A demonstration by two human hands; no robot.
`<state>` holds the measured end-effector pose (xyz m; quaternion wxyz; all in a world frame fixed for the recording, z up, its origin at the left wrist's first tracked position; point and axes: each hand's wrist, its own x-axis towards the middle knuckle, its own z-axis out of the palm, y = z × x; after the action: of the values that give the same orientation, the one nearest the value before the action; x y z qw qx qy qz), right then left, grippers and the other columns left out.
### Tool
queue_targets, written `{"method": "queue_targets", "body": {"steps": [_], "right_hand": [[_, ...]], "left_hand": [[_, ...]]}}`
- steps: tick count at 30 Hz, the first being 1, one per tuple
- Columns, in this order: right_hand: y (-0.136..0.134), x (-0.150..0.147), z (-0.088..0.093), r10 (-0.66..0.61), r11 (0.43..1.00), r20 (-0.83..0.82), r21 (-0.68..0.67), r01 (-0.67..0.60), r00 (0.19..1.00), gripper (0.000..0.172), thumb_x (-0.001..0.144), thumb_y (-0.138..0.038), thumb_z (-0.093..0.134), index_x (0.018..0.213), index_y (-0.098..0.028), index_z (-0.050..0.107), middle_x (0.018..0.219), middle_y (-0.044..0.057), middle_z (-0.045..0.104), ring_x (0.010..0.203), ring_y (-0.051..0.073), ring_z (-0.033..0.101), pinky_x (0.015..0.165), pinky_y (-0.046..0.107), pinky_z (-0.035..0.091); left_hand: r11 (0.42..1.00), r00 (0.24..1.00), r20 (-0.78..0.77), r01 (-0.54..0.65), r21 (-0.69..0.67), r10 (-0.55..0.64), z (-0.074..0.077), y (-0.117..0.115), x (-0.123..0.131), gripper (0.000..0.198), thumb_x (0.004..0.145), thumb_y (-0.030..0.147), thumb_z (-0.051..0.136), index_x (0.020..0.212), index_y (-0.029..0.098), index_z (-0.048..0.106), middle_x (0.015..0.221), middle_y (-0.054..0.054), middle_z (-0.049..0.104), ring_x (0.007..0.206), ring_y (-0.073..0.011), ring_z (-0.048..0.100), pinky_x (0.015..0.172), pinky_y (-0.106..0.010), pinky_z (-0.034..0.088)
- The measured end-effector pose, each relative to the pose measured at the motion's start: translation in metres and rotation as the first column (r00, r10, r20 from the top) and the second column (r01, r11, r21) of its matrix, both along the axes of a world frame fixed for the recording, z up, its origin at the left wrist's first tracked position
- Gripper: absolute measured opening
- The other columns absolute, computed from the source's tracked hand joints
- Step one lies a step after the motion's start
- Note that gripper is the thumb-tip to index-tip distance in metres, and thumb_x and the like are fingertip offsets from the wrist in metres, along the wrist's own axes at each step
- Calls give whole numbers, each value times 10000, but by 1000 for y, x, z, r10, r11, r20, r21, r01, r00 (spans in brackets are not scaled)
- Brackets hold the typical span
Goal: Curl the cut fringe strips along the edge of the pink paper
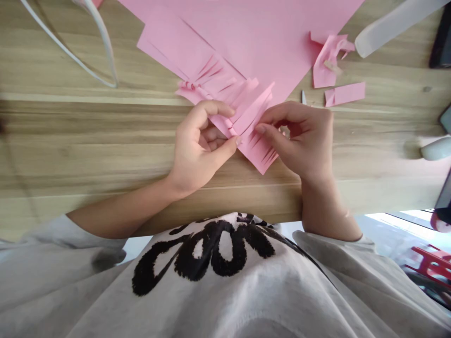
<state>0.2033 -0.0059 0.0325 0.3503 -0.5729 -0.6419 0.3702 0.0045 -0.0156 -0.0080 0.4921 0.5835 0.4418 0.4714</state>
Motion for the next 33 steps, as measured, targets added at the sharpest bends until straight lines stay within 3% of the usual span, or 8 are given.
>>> {"method": "queue_targets", "body": {"steps": [4,15,20,22,26,33], "right_hand": [[-1,1,-2,-26,999,-24,21,27,999,126,889,-394,739,856,-273,751,847,28,758,792,212,687,692,374,547],[-2,0,3,-98,994,-140,31,103,985,15,907,-276,735,892,-277,732,895,18,755,812,184,695,720,349,558],[-2,-3,8,-116,993,-135,-16,115,984,77,897,-242,745,846,-267,693,844,27,711,779,159,643,696,329,536],[-1,-3,4,-140,985,-199,67,156,970,133,844,-227,800,800,-272,684,759,5,682,703,145,622,650,318,527],[1,-2,-7,-76,985,-299,124,117,951,146,784,-290,857,882,-284,748,793,-4,728,728,173,674,629,332,550],[1,-1,-5,-8,992,-187,123,32,982,98,754,-275,874,771,-280,778,709,-1,745,626,174,638,523,329,483]], "left_hand": [[1000,1000,7,-26,9,26,-2,1,0,423,869,490,773,1139,243,562,1186,-48,658,922,-153,651,802,-330,636],[999,999,-42,-31,-16,30,0,1,0,423,865,473,781,1153,252,562,1209,-48,661,986,-182,641,866,-362,632],[999,998,-57,-23,36,25,-5,3,-1,416,885,465,755,1173,239,558,1197,-50,654,968,-159,652,832,-323,630],[998,998,-61,-16,59,19,-9,3,-2,430,883,480,746,1186,240,559,1199,-57,650,961,-163,667,813,-326,634],[994,999,-32,18,107,-15,-16,4,-3,453,863,476,759,1201,245,564,1191,-65,656,880,-148,686,751,-307,640],[994,998,-53,34,99,-29,-17,4,-4,423,871,446,754,1192,242,569,1189,-68,658,878,-149,695,735,-290,636]]}}
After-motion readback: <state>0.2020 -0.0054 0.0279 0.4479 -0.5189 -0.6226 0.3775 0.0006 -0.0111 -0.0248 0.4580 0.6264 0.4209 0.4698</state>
